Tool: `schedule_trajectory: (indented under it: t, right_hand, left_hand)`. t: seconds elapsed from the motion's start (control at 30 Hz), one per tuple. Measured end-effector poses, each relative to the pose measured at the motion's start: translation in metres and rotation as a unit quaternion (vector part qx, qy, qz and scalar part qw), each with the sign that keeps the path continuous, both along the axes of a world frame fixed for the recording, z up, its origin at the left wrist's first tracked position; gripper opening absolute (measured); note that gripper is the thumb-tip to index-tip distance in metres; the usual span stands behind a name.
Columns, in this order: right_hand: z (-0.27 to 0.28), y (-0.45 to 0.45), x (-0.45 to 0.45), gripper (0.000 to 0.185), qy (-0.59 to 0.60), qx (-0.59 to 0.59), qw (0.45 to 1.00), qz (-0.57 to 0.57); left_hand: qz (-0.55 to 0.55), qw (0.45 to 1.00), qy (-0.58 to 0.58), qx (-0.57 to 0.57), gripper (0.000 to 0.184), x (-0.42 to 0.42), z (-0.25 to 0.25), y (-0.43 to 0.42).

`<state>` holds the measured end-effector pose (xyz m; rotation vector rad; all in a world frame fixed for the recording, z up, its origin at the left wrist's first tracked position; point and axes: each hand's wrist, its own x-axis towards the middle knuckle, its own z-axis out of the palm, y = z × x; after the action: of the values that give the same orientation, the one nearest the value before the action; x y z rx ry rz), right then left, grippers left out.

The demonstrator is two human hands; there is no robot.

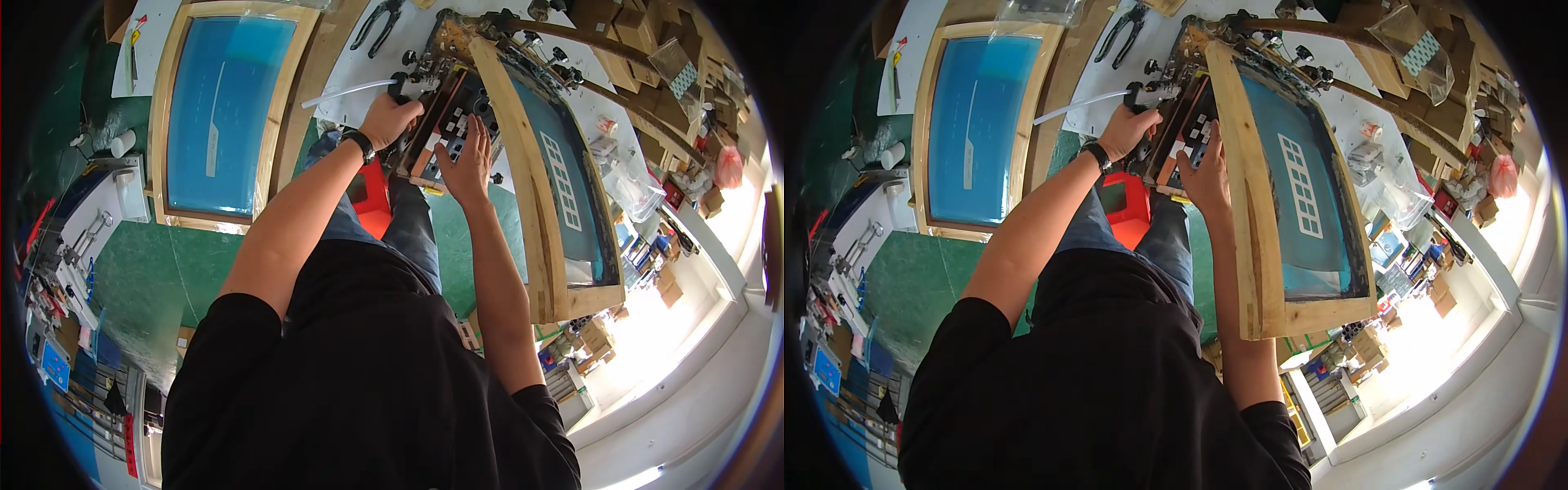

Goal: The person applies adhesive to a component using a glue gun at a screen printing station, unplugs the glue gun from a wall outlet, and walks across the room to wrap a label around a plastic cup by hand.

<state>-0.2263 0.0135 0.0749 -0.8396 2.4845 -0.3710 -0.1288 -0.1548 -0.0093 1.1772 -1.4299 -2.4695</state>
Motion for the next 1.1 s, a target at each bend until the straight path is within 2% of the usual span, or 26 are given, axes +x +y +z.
schedule_trajectory:
  t: [0.27,0.4,0.6,0.8,0.93,1.1]
  right_hand:
    - [-0.004,0.004,0.000,0.085,0.011,0.011,1.000,0.018]
    - [-0.012,0.008,-0.005,0.085,0.078,0.026,0.994,0.076]
    - [-0.018,0.016,-0.007,0.085,0.100,0.048,0.987,0.117]
    - [-0.018,0.019,-0.011,0.085,0.096,0.071,0.982,0.145]
    - [-0.018,0.026,-0.012,0.085,0.097,0.077,0.982,0.146]
    - [-0.018,0.022,-0.014,0.085,0.099,0.083,0.980,0.155]
  left_hand:
    - [0.023,0.996,0.033,0.082,0.027,0.034,0.015,0.000]
    - [0.083,0.988,0.060,0.118,0.024,0.080,0.011,0.017]
    - [0.074,0.991,0.048,0.096,0.024,0.145,0.014,0.051]
    - [0.123,0.980,0.050,0.147,0.023,0.146,0.027,0.074]
    - [0.125,0.974,0.025,0.189,0.023,0.128,0.022,0.070]
    - [0.132,0.969,0.055,0.201,0.023,0.109,0.009,0.063]
